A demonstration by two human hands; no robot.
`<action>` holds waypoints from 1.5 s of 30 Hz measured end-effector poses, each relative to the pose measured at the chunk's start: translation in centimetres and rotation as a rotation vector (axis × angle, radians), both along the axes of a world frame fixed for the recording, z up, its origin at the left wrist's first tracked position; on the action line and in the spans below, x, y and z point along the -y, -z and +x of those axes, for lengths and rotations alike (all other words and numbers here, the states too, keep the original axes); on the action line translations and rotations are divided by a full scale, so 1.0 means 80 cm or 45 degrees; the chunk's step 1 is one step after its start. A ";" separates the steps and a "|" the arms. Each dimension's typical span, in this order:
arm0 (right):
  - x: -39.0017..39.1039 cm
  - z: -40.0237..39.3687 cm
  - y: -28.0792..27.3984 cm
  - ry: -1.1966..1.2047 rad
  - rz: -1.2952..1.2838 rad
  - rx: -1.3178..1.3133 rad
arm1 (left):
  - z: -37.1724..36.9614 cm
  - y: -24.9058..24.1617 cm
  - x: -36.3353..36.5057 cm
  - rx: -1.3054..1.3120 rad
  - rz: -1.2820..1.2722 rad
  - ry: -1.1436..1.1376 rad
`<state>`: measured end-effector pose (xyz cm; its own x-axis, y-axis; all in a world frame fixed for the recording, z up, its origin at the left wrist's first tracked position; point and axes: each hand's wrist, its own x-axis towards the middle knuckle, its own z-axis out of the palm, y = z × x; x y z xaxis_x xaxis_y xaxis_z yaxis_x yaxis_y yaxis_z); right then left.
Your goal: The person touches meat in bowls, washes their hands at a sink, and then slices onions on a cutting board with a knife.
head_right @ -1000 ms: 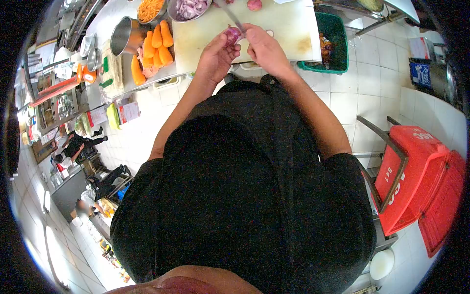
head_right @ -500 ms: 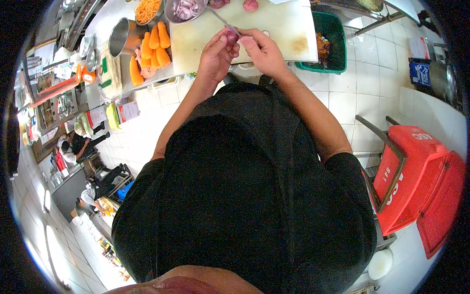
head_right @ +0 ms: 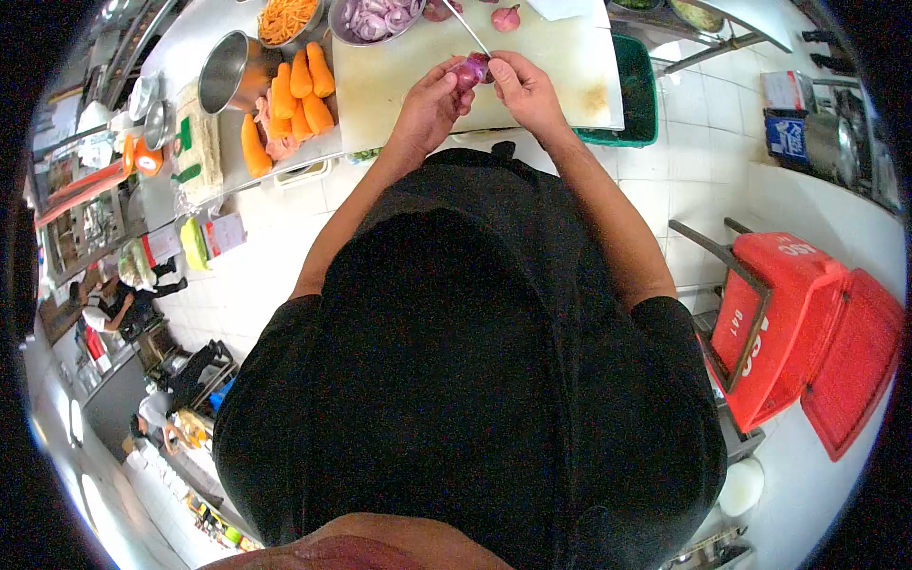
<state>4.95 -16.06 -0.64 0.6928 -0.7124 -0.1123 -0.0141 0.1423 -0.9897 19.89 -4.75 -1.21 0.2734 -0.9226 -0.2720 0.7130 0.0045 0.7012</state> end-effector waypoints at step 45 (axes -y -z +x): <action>-0.012 0.029 -0.055 -0.048 0.448 -0.356 | 0.070 0.046 -0.030 -0.131 0.009 0.149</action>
